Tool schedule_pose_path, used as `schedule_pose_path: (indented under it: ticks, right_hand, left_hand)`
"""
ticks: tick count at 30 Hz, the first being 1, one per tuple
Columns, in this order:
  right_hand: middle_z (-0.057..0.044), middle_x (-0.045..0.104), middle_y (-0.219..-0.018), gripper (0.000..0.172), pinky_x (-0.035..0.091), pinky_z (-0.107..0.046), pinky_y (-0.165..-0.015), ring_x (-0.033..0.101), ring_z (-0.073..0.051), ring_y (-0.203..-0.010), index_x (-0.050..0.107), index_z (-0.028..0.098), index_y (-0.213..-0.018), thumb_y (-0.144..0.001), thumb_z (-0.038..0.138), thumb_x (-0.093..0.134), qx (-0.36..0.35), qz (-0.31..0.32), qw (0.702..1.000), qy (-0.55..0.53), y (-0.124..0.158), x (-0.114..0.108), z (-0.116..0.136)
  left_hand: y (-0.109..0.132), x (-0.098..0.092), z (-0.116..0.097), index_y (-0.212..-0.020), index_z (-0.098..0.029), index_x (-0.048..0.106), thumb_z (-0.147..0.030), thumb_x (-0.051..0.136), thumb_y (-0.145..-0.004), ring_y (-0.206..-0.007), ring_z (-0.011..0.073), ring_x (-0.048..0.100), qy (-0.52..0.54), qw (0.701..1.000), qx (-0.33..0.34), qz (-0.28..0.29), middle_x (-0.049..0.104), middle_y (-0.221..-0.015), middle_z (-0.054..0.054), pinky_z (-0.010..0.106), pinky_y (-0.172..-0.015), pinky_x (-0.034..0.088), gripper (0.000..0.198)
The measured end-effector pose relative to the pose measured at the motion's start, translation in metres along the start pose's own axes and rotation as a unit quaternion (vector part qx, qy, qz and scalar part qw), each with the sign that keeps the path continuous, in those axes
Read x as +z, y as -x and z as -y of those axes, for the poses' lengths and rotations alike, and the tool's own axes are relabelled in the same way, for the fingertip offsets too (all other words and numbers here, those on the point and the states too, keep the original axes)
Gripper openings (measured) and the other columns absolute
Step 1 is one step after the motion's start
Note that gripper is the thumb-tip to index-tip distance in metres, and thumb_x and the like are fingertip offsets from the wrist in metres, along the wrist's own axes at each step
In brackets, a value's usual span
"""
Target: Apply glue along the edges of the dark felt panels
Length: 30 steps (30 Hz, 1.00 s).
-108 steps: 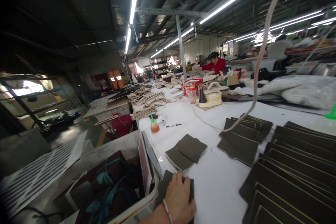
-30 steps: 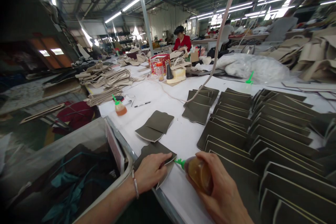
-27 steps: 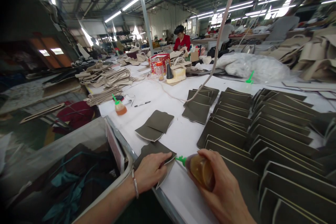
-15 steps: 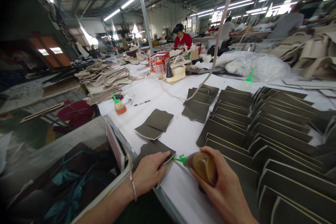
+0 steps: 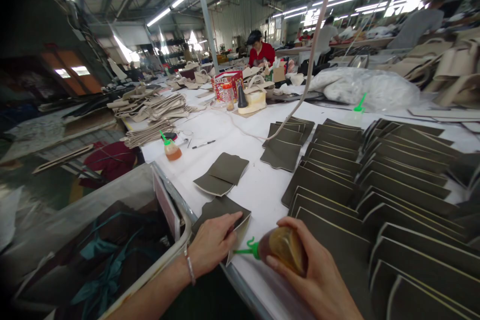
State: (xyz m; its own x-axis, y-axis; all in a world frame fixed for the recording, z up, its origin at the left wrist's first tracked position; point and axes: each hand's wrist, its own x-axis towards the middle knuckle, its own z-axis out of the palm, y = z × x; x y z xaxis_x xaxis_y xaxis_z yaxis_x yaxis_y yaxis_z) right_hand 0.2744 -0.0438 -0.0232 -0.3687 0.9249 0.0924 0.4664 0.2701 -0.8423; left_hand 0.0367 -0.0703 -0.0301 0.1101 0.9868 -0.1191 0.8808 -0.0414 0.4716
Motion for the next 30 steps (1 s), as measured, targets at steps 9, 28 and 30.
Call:
schedule_pose_path:
  ticks: [9,28,30]
  right_hand:
    - [-0.001,0.066,-0.106,0.046,0.053,-0.029,-0.076,0.066,-0.023,-0.091,0.047,0.027,-0.117,-0.081,0.053,0.064,0.019,0.019,0.999,-0.027,0.007,0.004,0.003]
    - [0.000,0.062,-0.111,0.043,0.052,-0.028,-0.080,0.064,-0.021,-0.095,0.046,0.030,-0.119,-0.085,0.049,0.064,-0.019,0.006,1.000,-0.010,0.009,0.001,-0.004]
    - [0.000,0.061,-0.114,0.043,0.051,-0.027,-0.080,0.063,-0.021,-0.096,0.047,0.031,-0.119,-0.084,0.048,0.065,-0.034,-0.034,0.999,0.015,0.007,-0.001,-0.005]
  left_hand:
    - [0.000,0.001,0.001,-0.132,-0.023,0.052,-0.019,0.041,-0.084,-0.092,0.0215,0.063,0.007,1.000,-0.003,-0.003,0.067,-0.105,0.003,0.032,-0.084,0.049,0.050]
    - [0.001,0.002,-0.001,-0.132,-0.021,0.053,-0.018,0.040,-0.084,-0.091,0.0208,0.062,0.016,1.000,-0.005,-0.012,0.067,-0.104,0.004,0.031,-0.083,0.048,0.050]
    - [0.001,0.002,0.000,-0.132,-0.022,0.054,-0.018,0.040,-0.084,-0.090,0.0207,0.063,0.017,1.000,-0.003,-0.014,0.067,-0.104,0.003,0.031,-0.083,0.048,0.050]
